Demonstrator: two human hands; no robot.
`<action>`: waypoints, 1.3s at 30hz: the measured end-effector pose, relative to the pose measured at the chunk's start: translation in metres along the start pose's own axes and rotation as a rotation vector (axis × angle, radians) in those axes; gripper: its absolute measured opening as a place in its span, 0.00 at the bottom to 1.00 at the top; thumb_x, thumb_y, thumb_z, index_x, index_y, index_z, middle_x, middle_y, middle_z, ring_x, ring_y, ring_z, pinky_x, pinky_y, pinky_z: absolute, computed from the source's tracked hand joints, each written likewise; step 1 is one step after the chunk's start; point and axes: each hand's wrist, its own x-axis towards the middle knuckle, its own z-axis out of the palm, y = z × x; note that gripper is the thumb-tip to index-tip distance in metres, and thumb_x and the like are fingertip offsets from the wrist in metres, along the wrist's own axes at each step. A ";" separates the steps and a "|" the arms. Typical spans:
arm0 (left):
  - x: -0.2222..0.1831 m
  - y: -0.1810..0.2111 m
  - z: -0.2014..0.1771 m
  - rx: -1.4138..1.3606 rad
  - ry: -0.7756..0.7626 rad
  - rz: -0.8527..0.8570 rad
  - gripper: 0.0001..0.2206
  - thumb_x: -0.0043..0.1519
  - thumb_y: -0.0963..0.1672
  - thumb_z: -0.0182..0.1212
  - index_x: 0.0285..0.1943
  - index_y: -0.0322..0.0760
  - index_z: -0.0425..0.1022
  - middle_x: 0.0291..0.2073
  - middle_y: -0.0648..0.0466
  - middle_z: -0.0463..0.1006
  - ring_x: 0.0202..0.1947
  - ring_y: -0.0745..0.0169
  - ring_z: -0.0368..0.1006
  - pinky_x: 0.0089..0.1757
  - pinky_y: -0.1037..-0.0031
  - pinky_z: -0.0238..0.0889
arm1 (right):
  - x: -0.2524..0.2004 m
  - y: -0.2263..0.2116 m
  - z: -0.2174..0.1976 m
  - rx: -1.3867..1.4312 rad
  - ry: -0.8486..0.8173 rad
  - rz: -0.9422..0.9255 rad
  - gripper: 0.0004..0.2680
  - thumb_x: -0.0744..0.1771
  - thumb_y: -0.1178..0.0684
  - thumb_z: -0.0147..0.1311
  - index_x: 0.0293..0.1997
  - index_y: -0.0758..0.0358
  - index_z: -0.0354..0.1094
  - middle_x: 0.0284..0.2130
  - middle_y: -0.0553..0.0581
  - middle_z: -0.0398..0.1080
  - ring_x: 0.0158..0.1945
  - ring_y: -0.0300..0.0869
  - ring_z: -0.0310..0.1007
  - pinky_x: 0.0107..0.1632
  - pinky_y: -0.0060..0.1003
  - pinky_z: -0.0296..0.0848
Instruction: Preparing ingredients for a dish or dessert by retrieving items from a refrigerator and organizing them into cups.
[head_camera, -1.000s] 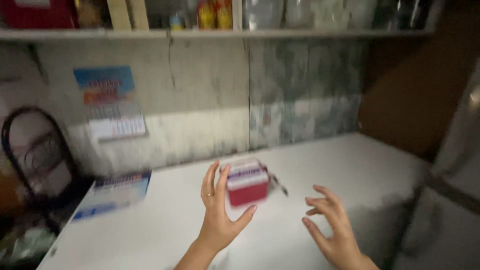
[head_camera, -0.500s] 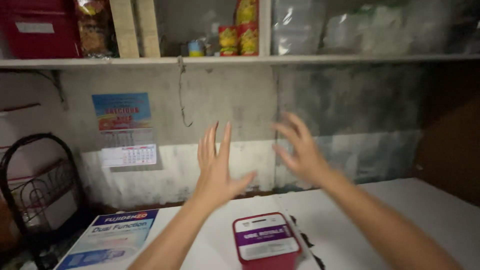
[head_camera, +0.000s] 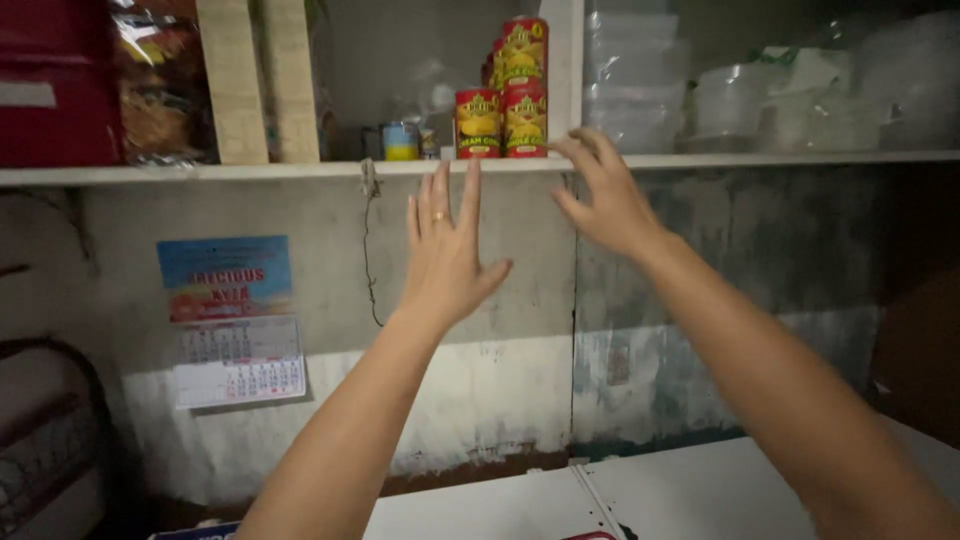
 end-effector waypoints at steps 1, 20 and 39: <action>0.007 -0.004 0.005 0.013 0.033 0.021 0.57 0.47 0.50 0.77 0.81 0.43 0.36 0.75 0.33 0.42 0.75 0.28 0.38 0.68 0.41 0.36 | 0.010 0.003 0.008 0.054 0.035 0.002 0.21 0.67 0.53 0.61 0.68 0.57 0.62 0.66 0.65 0.57 0.67 0.57 0.63 0.64 0.47 0.68; 0.102 -0.062 0.144 0.226 -0.091 0.000 0.47 0.49 0.49 0.71 0.77 0.35 0.46 0.71 0.33 0.55 0.73 0.34 0.48 0.68 0.48 0.38 | 0.104 0.146 0.135 0.013 0.061 0.189 0.20 0.64 0.55 0.57 0.63 0.73 0.64 0.51 0.75 0.70 0.58 0.65 0.68 0.61 0.51 0.66; 0.138 -0.104 0.211 0.189 0.296 0.142 0.14 0.64 0.48 0.54 0.37 0.33 0.78 0.36 0.44 0.80 0.45 0.46 0.73 0.53 0.57 0.60 | 0.183 0.213 0.209 -0.115 -0.190 0.611 0.19 0.60 0.39 0.64 0.46 0.64 0.76 0.44 0.68 0.76 0.47 0.56 0.77 0.49 0.47 0.75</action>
